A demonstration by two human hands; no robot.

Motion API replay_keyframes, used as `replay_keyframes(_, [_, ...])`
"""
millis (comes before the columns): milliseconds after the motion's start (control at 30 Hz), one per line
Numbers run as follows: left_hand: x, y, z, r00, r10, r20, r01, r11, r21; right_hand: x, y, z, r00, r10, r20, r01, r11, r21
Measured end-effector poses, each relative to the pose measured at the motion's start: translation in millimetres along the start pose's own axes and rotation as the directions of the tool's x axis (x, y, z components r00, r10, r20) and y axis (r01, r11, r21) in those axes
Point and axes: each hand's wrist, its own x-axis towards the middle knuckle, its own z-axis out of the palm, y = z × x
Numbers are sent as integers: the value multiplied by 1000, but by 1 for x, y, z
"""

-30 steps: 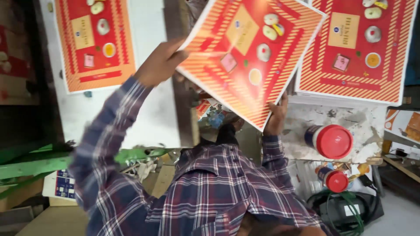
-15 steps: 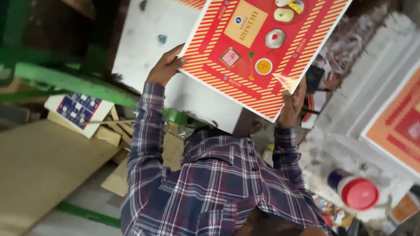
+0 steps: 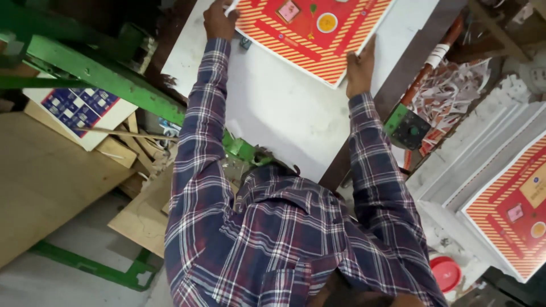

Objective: Operating a large-scale paper cutting or finishing machine to process printed box sheets.

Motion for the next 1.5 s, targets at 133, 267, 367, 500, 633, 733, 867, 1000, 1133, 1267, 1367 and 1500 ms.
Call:
replay_keyframes(133, [3,-1,-20,992,-91,-86,89,996,-32,-6,-42,28,989,149,0,-144,960,-242])
replay_keyframes(267, [5,-13,-27,900,-432,58,436,889,-142,-34,-87,9,960,267,82,-243,943,-227])
replay_keyframes(367, [0,-50,-17,856,-504,112,516,835,-189,-61,-120,-20,994,-63,86,104,737,-668])
replay_keyframes(500, [-28,-19,-45,996,15,-92,-13,1000,19,-123,-78,-121,924,-375,-75,84,390,-917])
replay_keyframes(633, [-82,82,-81,993,-119,11,113,903,-413,-212,18,-214,975,-181,-132,-101,174,-980])
replay_keyframes(733, [-124,172,-98,943,-262,204,332,695,-638,-230,8,-197,967,-198,-159,-108,247,-963])
replay_keyframes(867, [-171,278,-104,917,-160,364,389,555,-736,-201,-16,-219,961,-88,-263,-232,265,-936])
replay_keyframes(1000, [-207,350,-111,741,129,659,579,374,-725,-195,-85,-232,943,9,-332,-310,385,-869])
replay_keyframes(1133, [-221,408,-140,471,335,816,580,579,-572,-230,-125,-295,919,-348,-183,-85,279,-957])
replay_keyframes(1267, [-241,434,-152,329,461,824,591,581,-560,-294,-154,-377,912,-273,-306,-302,56,-952])
replay_keyframes(1367, [-250,444,-145,189,507,841,707,524,-475,-313,-174,-384,760,101,-642,-650,88,-755])
replay_keyframes(1500, [-271,432,-95,67,505,860,725,568,-390,-333,-154,-421,896,38,-442,-444,37,-895])
